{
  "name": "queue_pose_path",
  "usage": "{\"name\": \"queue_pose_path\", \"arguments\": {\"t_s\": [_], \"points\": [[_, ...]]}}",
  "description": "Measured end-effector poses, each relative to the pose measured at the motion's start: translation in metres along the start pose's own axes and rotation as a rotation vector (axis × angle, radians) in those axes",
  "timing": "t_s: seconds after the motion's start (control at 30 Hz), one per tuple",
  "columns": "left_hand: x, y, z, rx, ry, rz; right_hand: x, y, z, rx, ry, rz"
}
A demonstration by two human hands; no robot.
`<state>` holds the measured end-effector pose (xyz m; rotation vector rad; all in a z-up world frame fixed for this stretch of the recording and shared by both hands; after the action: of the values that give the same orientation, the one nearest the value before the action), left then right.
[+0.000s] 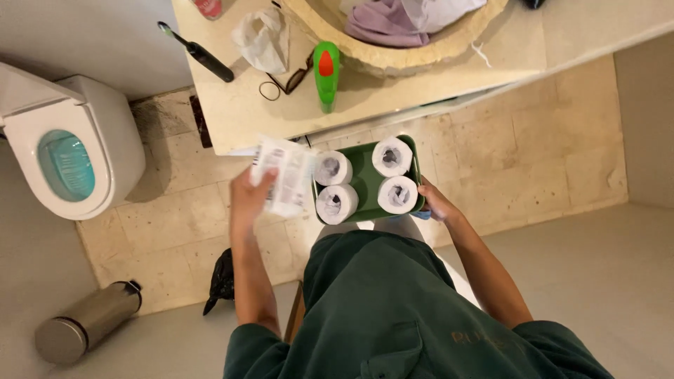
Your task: Organizing bathroom supplies into a tray and wiping the vanity counter surface.
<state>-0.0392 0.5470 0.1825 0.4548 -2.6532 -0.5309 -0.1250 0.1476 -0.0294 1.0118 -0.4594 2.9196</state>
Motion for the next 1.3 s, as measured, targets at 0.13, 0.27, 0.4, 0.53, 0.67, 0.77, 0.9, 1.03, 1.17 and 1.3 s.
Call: {"name": "queue_pose_path", "arguments": {"t_s": [0.13, 0.27, 0.4, 0.53, 0.67, 0.77, 0.9, 1.03, 1.17, 1.3], "points": [[0.031, -0.098, 0.034, -0.532, -0.225, 0.246, 0.016, -0.012, -0.004, -0.069, -0.004, -0.045], [0.096, -0.183, 0.021, -0.683, -0.318, 0.464, 0.023, 0.07, -0.117, -0.08, -0.297, -0.345], [0.121, -0.229, 0.044, -0.805, -0.292, 0.505, 0.065, 0.082, -0.083, -0.129, -0.224, -0.431], [0.158, -0.272, 0.041, -0.879, -0.555, 0.369, 0.097, 0.117, -0.084, -0.121, -0.178, -0.46], [0.217, -0.333, 0.054, -0.845, -1.001, 0.095, 0.123, 0.138, -0.089, -0.156, -0.094, -0.412], [0.235, -0.363, 0.077, -0.747, -1.012, 0.168, 0.137, 0.165, -0.108, -0.169, -0.08, -0.402], [0.274, -0.366, 0.051, -0.675, -1.337, -0.104, 0.156, 0.192, -0.11, -0.185, -0.083, -0.425], [0.28, -0.393, 0.074, -0.553, -1.523, -0.111, 0.15, 0.23, -0.127, -0.198, -0.069, -0.44], [0.256, -0.41, 0.074, -0.524, -1.441, -0.104, 0.132, 0.27, -0.146, -0.189, -0.044, -0.45], [0.163, -0.388, 0.1, -0.264, -0.577, 0.096, 0.1, 0.303, -0.156, -0.213, -0.007, -0.406]]}}
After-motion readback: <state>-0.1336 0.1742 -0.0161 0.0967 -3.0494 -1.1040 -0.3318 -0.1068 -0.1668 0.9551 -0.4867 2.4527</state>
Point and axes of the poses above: each hand's wrist, its own x-axis away from the middle knuckle, its own y-axis out of the back of the hand, z = x × y, the point moved 10 cm from there along -x, towards the middle knuckle, and after that the axes turned 9 degrees about -z, right-handed, at the moved point
